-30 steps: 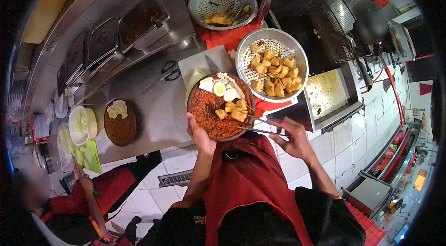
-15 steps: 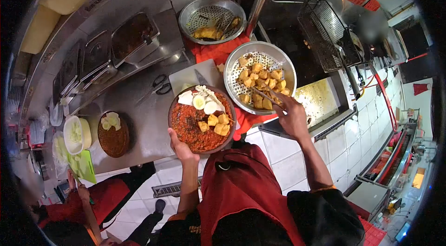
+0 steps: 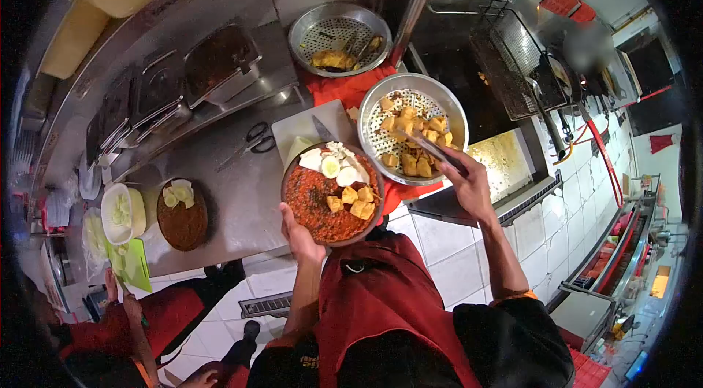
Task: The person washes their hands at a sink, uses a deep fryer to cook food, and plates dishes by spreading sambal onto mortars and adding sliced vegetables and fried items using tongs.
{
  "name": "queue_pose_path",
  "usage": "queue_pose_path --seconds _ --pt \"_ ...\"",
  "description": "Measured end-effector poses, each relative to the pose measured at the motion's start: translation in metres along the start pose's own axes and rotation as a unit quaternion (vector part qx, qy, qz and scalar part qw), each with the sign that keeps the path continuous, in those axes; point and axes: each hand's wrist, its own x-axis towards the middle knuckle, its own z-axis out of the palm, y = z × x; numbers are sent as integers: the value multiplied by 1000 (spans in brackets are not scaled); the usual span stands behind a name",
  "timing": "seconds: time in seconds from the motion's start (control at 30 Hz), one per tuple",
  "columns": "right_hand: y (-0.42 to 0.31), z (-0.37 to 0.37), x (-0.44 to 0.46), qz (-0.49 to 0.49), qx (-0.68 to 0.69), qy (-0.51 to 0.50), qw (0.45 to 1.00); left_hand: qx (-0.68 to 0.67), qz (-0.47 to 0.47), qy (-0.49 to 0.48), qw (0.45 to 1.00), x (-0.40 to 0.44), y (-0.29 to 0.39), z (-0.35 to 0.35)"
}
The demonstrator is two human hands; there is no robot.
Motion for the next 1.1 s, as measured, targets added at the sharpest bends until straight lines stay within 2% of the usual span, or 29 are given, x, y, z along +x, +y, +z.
queue_pose_path --seconds 0.07,0.13,0.2,0.23,0.27,0.3,0.4,0.5,0.53,0.63,0.67,0.7,0.77,0.83,0.87,0.97,1.07,1.1 --pt "-44 -6 -13 -50 -129 -68 988 7 5 0 1000 2 -2 3" --pt "-62 13 -22 -191 -193 -101 957 6 3 -4 1000 4 -7 5" --pt "-75 35 -26 -315 -271 -129 900 14 6 -8 1000 4 -10 5" --pt "-71 48 -25 -366 -287 -112 878 26 9 -22 999 -4 -4 14" --pt "-77 54 -27 -344 -305 -135 877 38 1 12 999 -10 -1 18" --pt "-84 55 -30 -322 -325 -159 875 37 0 4 999 -12 1 19" --pt "-97 38 -29 -301 -250 -187 901 39 11 -15 999 -12 0 16" --pt "-96 7 -23 -124 -130 -265 948 15 -17 -33 999 -14 11 18" --pt "-96 0 -19 -102 -107 -258 955 15 -27 -29 999 -10 9 14" --pt "-85 -14 -2 -77 -103 -236 963 9 -16 -1 1000 -5 4 8" --pt "-78 -17 6 -71 -92 -176 977 -10 -24 -18 1000 -8 8 12" --pt "-78 -26 19 -59 -171 -133 974 -31 -32 -8 999 2 -2 -2" --pt "-58 -41 48 -141 -296 -64 943 -86 -31 -74 993 5 -4 -8" --pt "-32 -38 70 -107 -359 -91 923 -57 -36 -50 996 6 -5 -11" --pt "-22 -28 77 -142 -399 -81 902 -34 -32 -8 999 -6 4 4" --pt "-7 -2 83 -120 -425 -127 888 -42 -21 -10 999 -10 3 12" --pt "-1 11 89 -75 -413 -131 898 -30 -16 -30 999 -5 -3 6" --pt "1 8 90 -120 -353 -122 920 -35 -18 -37 999 -4 -4 5"
